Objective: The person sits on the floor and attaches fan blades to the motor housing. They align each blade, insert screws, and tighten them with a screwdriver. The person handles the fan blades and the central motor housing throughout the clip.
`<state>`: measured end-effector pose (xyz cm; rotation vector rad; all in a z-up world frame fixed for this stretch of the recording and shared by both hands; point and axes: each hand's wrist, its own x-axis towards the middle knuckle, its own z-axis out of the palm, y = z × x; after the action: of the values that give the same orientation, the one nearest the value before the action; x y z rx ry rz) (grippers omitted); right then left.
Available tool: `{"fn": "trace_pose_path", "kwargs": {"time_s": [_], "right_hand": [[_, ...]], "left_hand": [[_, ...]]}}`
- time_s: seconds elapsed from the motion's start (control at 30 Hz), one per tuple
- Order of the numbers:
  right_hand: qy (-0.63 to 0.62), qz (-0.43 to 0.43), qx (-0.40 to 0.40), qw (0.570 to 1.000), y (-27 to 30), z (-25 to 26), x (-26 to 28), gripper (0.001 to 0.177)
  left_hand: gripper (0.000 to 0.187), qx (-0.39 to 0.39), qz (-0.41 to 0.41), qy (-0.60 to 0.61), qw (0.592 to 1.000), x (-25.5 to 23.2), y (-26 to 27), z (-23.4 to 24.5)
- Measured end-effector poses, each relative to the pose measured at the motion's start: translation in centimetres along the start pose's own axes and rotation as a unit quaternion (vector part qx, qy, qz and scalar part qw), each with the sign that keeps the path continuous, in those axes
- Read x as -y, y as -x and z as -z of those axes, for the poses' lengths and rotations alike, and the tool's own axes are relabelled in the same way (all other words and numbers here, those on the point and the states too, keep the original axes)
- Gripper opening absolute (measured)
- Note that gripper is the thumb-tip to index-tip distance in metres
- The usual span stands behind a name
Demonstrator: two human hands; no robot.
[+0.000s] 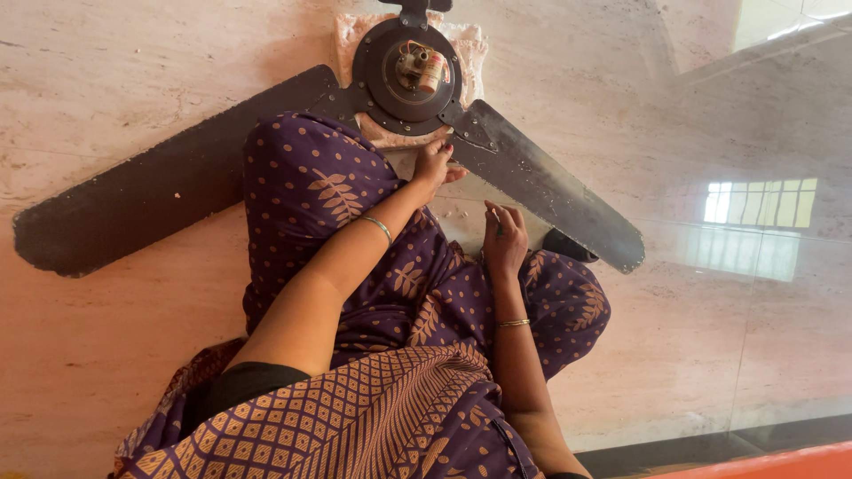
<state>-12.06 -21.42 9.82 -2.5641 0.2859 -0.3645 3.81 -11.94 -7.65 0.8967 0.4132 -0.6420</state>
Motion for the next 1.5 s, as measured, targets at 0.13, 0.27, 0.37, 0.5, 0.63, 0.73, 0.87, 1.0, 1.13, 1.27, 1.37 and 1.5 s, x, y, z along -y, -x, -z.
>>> {"fn": "trace_pose_path", "kwargs": {"time_s": [0.13,0.27,0.37,0.5,0.63,0.73,0.87,1.0,1.13,1.27,1.37,1.5], "right_hand": [[0.046,-0.021,0.012,0.999,0.1,-0.1,-1.8,0.016],[0.191,-0.123,0.127,0.966,-0.1,1.6,-7.2,0.011],[0.298,-0.211,0.185,0.913,-0.1,5.0,-13.2,0.012],[0.290,-0.297,0.277,0.867,-0.9,8.8,-19.9,0.014],[0.292,-0.295,0.348,0.841,-2.2,8.5,-22.8,0.017],[0.321,-0.313,0.335,0.829,-2.4,7.7,-22.3,0.016],[0.340,-0.319,0.313,0.827,-1.9,7.2,-21.1,0.020],[0.342,-0.266,0.273,0.859,-1.4,6.9,-21.0,0.016],[0.334,-0.271,0.242,0.870,-1.3,6.6,-21.1,0.016],[0.335,-0.278,0.233,0.870,-1.2,6.7,-20.1,0.015],[0.327,-0.281,0.219,0.875,-1.6,6.7,-18.4,0.017],[0.323,-0.259,0.181,0.892,-1.5,6.6,-15.8,0.023]], "left_hand": [[0.041,0.005,0.014,-0.002,1.000,-0.1,0.1,0.1],[0.036,0.019,0.012,-0.013,1.000,-0.4,-0.2,0.1],[0.031,0.021,0.013,-0.016,1.000,-0.1,-0.1,0.2],[0.027,0.025,0.019,-0.015,0.999,-0.4,-0.2,0.1],[0.020,0.015,0.028,-0.010,0.999,-0.4,-0.1,0.3],[0.017,0.037,0.022,-0.011,0.999,-0.5,-0.1,0.3],[0.015,0.033,0.018,-0.019,0.999,-0.1,-0.4,0.3],[0.013,0.037,0.009,-0.012,0.999,0.2,-0.8,0.6],[0.015,0.041,0.009,-0.015,0.999,0.0,-0.8,0.5],[0.014,0.030,0.016,-0.016,0.999,0.0,-0.7,0.4],[0.017,0.036,0.022,-0.019,0.999,-0.2,-0.8,0.3],[0.018,0.043,0.020,-0.019,0.999,0.0,-0.8,0.4]]}}
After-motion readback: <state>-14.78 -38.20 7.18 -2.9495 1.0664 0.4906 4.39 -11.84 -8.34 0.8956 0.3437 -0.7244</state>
